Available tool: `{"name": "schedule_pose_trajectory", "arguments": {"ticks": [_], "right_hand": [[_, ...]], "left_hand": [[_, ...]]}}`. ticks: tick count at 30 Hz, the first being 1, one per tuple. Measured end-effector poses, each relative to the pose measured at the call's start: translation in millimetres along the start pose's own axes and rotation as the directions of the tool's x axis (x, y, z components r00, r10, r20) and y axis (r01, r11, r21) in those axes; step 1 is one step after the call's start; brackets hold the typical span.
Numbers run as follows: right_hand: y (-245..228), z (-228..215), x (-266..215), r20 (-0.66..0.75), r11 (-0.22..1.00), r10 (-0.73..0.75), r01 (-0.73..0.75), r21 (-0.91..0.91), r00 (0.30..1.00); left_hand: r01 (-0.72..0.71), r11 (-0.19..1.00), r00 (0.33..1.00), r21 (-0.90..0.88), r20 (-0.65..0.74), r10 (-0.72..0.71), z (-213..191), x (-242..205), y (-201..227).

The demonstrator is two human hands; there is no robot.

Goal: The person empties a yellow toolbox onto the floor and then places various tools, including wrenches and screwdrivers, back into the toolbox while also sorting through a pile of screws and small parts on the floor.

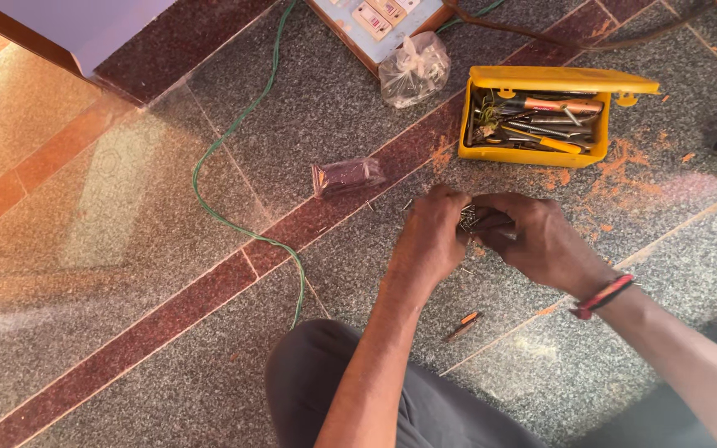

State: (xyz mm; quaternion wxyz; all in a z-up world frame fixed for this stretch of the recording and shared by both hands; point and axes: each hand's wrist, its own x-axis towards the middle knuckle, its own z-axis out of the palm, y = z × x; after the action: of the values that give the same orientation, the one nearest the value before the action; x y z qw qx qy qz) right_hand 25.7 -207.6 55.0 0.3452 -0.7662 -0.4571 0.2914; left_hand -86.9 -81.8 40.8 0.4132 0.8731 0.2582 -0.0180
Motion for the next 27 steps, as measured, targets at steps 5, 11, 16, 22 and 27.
{"name": "schedule_pose_trajectory", "arguments": {"ticks": [5,11,16,22,27], "right_hand": [[-0.3,-3.3,0.8,0.06,0.979,-0.04,0.051,-0.198,0.997],[1.7,4.2,6.5,-0.016,0.947,-0.084,0.074,-0.312,0.996],[10.7,5.1,6.3,-0.183,0.99,-0.084,0.06,-0.13,0.98],[10.5,-17.2,16.7,-0.245,0.998,0.058,-0.065,-0.018,0.968],[14.1,-59.1,41.4,-0.356,0.995,-0.028,-0.008,-0.1,0.934]], "left_hand": [[-0.139,0.984,0.986,0.115,-0.077,0.148,10.8,-5.5,-3.1],[-0.102,0.991,0.986,0.086,-0.122,0.113,10.0,2.0,-5.9],[-0.214,0.97,0.936,-0.115,-0.308,0.17,8.9,8.1,-7.8],[-0.293,0.933,0.902,-0.207,-0.384,0.198,-5.5,25.4,13.4],[-0.17,0.945,0.97,-0.281,-0.216,0.11,-21.8,78.7,43.2]]}}
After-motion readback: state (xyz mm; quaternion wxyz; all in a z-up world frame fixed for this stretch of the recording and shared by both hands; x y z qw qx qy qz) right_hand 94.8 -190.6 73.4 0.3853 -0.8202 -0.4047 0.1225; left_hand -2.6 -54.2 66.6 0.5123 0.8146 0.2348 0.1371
